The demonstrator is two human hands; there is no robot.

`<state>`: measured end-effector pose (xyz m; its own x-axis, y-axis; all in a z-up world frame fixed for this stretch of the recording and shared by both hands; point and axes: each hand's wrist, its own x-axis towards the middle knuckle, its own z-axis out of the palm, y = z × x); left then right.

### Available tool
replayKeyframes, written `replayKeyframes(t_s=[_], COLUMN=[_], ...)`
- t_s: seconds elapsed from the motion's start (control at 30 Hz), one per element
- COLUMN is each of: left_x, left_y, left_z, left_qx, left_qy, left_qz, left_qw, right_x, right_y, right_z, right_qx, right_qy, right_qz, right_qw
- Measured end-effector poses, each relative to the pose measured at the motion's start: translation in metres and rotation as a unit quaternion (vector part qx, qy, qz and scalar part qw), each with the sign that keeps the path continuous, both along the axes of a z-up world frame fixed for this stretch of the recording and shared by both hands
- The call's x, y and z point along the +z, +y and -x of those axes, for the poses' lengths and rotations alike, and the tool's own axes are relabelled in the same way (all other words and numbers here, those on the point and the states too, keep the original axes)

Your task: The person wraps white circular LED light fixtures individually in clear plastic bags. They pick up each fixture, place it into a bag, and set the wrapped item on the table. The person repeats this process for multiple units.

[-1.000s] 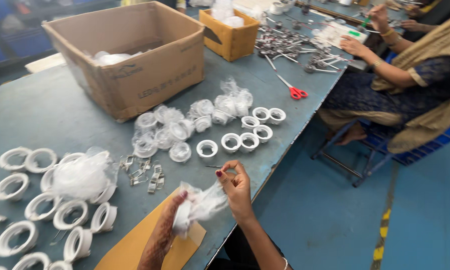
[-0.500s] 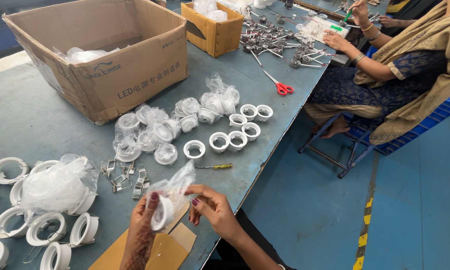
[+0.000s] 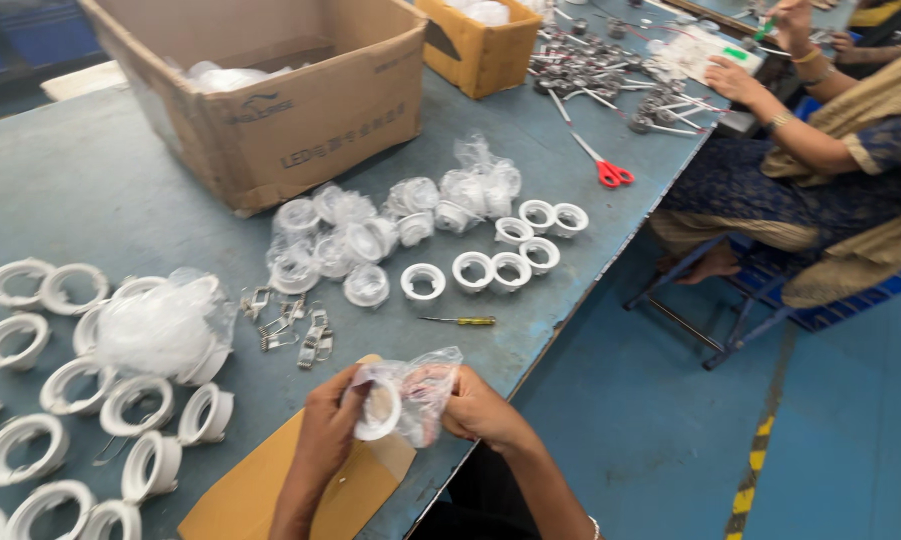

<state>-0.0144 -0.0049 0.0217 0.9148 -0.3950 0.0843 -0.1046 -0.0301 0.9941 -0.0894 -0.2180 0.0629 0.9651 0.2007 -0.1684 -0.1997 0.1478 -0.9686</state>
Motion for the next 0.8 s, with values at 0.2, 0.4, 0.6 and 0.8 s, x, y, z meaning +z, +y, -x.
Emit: replayKeyframes(t_s=[0.2, 0.4, 0.6, 0.8], left_x=[0.031, 0.035, 0.026, 0.017], left_y=[-0.004, 0.002, 0.011, 0.018], left_z=[0.012, 0.007, -0.002, -0.011], left_qx=[0.043, 0.138, 0.206, 0.165], left_qy=[-0.159, -0.149, -0.048, 0.078], left_qz=[-0.171, -0.121, 0.079, 0.213], left_qw=[0.971, 0.972, 0.974, 0.96], right_x=[-0.023, -0.042, -0.045, -0.054], right_y=[0.006, -0.02, -0.101, -0.163], right_z=[-0.005, -0.019, -0.038, -0.055], right_qx=[-0.002, -0.132, -0.29, -0.315], right_qy=[0.0, -0.051, -0.006, 0.021], right_qz=[0.067, 0.027, 0.098, 0.401], right_qw=[0.998, 0.99, 0.952, 0.86])
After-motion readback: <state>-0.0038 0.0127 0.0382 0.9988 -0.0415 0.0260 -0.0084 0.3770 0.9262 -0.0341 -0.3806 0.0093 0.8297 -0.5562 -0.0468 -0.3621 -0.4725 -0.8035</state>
